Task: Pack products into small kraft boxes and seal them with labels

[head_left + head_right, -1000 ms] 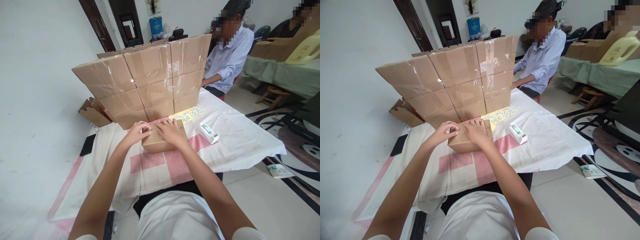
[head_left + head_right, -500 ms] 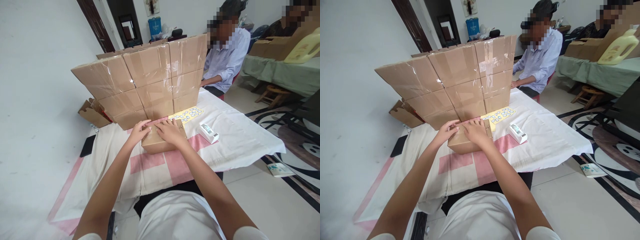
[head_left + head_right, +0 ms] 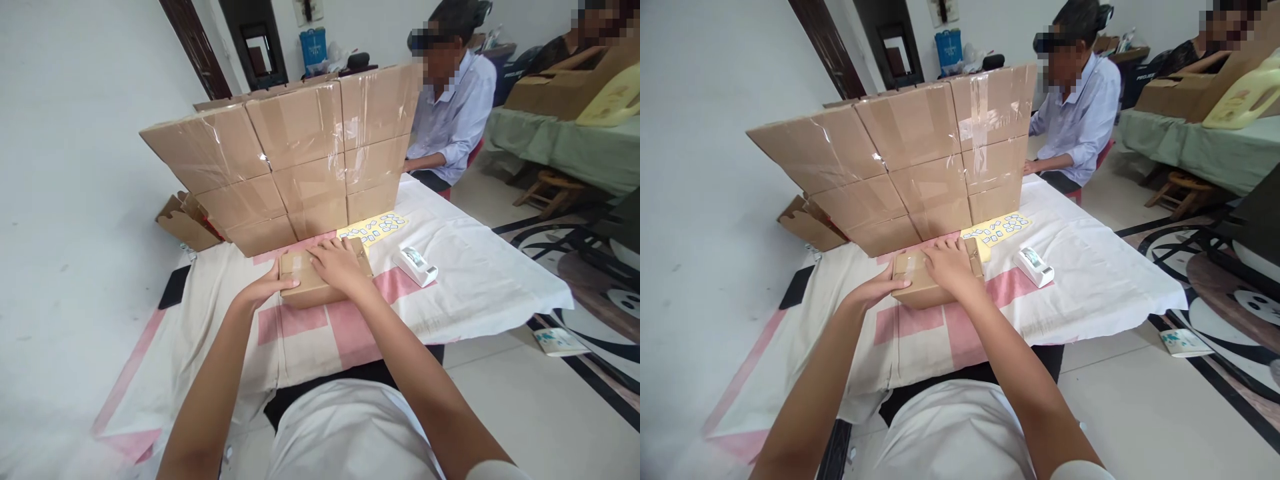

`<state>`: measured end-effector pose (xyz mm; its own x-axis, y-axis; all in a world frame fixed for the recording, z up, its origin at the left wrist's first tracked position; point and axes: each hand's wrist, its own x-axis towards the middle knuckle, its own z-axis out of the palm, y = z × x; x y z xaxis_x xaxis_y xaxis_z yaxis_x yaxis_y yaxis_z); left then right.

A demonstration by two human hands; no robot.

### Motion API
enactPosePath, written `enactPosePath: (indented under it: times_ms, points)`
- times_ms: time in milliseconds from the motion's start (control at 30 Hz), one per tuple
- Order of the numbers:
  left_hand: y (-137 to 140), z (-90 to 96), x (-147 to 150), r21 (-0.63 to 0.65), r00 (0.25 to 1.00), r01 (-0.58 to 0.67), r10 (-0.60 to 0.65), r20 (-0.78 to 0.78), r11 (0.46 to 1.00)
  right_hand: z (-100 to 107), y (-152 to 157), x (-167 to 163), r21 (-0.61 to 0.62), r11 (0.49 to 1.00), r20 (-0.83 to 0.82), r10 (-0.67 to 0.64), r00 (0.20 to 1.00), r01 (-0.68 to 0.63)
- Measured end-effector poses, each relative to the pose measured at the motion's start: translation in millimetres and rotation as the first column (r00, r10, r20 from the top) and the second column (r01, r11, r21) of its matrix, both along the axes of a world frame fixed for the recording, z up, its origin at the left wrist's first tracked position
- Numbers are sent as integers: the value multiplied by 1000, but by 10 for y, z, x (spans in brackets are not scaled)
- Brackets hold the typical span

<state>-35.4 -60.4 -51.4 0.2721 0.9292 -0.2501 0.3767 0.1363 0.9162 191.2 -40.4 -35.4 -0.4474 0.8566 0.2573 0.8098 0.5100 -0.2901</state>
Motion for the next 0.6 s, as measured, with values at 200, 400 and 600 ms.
enactPosePath:
  times_ms: [200,400,600]
  points:
    - [-103,-112,-18,-31,990,-59,62,127,998,94,-140,99,-5,999,41,49,998,-48]
    - [-93,-159,367,-142,951,-66,105,291,988,161,-556,623,-190,978,138,119,983,-91]
    - [-242,-479,955,-193,892,233,-130,433,953,384,-1205,1306,-311,947,226,-13,974,85]
